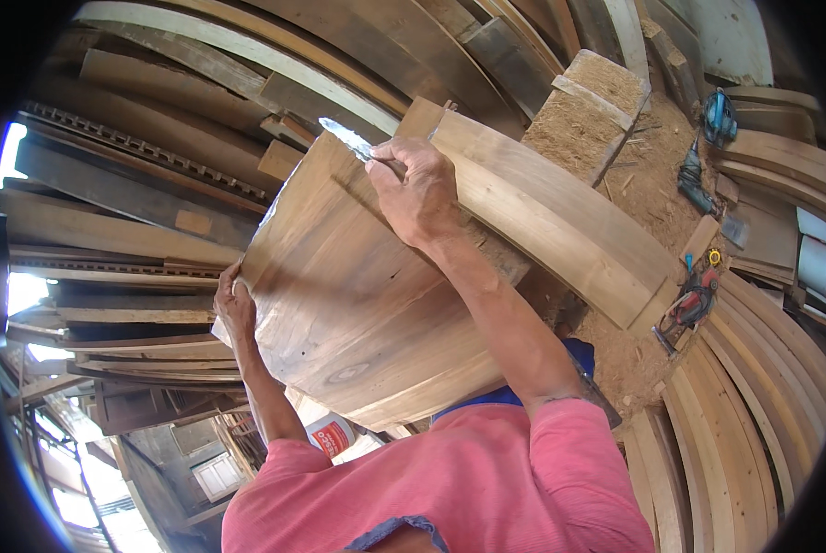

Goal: The person applies wood filler to the seams and edges of a wooden door panel using a putty knife. They lift and flip the panel to access different sides, and re-dip the tool into a white tub of adhesive compound.

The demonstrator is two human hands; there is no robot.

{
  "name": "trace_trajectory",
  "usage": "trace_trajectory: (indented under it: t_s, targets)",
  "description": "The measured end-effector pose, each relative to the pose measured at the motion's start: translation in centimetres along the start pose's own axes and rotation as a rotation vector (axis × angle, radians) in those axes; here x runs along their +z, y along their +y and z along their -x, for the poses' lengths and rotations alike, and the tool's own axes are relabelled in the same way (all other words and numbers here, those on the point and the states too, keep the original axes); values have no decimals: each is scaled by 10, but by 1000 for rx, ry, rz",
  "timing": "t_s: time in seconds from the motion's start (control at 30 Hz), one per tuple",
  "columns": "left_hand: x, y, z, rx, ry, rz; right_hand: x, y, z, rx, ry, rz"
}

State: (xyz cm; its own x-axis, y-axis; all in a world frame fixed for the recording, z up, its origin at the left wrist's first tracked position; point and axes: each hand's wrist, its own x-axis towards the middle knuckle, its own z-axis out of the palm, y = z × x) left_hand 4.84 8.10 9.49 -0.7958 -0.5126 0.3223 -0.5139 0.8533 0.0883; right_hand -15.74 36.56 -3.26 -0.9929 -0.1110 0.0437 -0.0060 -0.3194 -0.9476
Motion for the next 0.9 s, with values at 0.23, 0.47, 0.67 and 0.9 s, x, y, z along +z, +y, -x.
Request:
trace_trajectory:
  t_s: [0.23, 0.47, 0.67, 0.9]
  targets:
    - [1, -9, 3, 10, 12, -18, -27, 13, 16, -218, -61, 299]
    - [4, 1, -4, 3, 10, -17, -19, 2, -6, -143, -112, 243]
    - [2, -6, 1, 56, 28, 29, -66, -15, 26, 170, -77, 120]
    - [5, -5, -3, 34, 31, -3, -68, -3, 84, 211, -48, -3]
